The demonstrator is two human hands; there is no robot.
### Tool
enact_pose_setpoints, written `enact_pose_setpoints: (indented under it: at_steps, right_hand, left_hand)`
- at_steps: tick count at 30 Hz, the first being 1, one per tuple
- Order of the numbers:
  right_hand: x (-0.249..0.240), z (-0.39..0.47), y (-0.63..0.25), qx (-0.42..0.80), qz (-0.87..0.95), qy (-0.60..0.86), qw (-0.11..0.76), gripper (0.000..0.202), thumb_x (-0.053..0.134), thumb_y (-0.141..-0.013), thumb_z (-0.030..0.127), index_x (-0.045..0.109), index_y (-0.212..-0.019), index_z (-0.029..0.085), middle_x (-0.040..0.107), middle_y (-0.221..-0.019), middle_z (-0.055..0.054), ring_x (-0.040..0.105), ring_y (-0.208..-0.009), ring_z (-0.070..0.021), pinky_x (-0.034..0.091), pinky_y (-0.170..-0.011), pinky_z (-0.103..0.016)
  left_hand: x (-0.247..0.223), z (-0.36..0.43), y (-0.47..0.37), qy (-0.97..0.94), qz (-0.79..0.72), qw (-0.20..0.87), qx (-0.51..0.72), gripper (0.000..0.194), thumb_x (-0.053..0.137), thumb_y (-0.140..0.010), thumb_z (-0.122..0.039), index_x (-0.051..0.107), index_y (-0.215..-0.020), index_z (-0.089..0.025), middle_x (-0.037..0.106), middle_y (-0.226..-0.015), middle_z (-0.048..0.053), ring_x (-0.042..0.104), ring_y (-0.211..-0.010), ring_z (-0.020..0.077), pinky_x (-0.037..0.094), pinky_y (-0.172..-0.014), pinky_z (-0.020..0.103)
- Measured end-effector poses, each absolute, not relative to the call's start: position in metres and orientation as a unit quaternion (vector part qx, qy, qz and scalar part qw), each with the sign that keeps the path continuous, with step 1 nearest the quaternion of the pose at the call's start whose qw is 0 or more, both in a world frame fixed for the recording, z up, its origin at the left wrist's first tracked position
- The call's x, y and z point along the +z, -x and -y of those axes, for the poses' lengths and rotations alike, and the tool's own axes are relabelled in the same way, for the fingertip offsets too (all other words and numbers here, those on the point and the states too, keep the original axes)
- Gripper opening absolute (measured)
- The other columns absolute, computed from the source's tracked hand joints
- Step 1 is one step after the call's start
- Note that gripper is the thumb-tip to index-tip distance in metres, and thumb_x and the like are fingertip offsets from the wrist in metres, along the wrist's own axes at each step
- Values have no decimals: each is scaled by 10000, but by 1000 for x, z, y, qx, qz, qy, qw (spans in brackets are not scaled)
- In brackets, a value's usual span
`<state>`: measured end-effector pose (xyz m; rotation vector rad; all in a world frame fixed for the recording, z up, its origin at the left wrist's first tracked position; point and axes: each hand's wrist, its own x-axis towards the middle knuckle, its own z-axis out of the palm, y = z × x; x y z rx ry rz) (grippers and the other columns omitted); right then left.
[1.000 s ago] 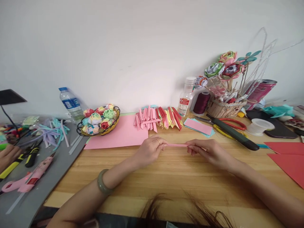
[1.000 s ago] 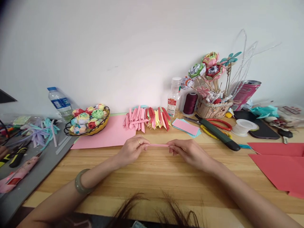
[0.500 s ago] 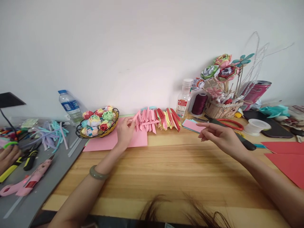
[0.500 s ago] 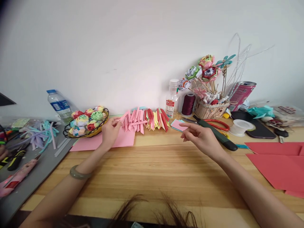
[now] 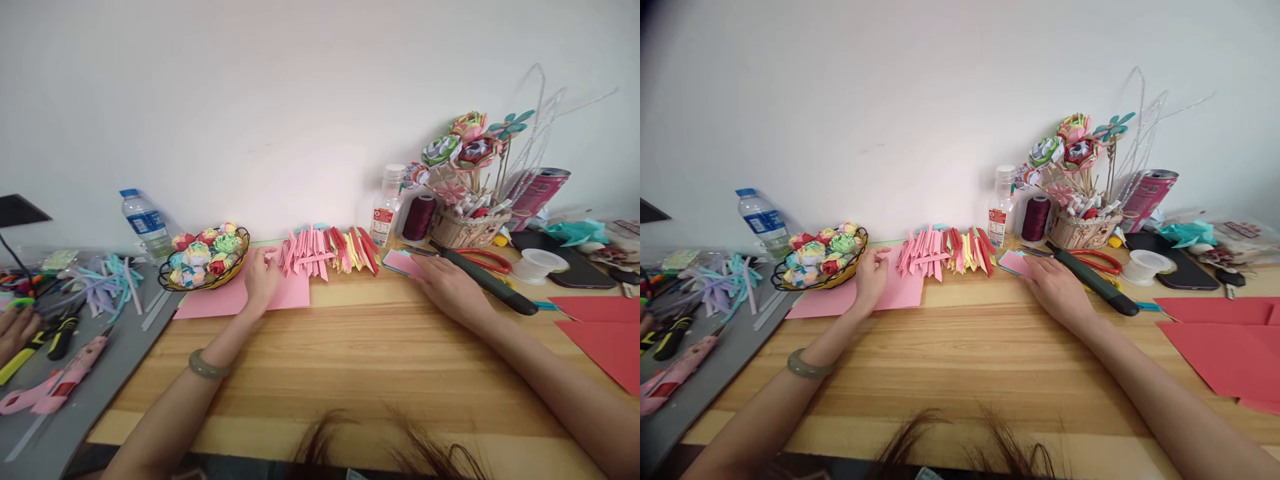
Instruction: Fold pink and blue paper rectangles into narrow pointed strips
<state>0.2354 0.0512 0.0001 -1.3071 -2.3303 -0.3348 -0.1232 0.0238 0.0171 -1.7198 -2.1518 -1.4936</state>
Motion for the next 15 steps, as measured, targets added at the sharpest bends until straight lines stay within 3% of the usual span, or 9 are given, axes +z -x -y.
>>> enact_pose_setpoints:
  at_steps: [3, 8, 15]
  right_hand:
    - [-4, -52, -237, -162, 841, 497, 136, 344, 360, -908, 300, 612, -1036, 104, 659, -1022, -155, 604, -946, -269, 474, -779, -369]
    - [-3, -46, -239, -200, 827, 520, 78, 367, 368, -850, 106, 545, -1171, 118, 679, -933, -133, 639, -794, -233, 458, -564, -281]
    - [-6, -51, -239, -184, 837, 495, 142, 345, 349, -901, 253, 587, -1094, 96, 639, -1057, -160, 577, -966, -264, 474, -739, -340]
  left_hand:
    - [14, -26, 123, 551, 666, -9, -502, 208, 453, -749, -114, 583, -895, -186, 610, -939, 28, 565, -774, 158, 446, -724, 274]
    - [14, -23, 114, 573, 616, -29, -540, 221, 429, -741, -79, 592, -849, -181, 579, -933, 19, 556, -777, 127, 461, -692, 232]
    - [22, -9, 96, 640, 538, -32, -548, 240, 413, -751, -51, 608, -792, -184, 558, -945, 32, 541, -931, 152, 467, -755, 253]
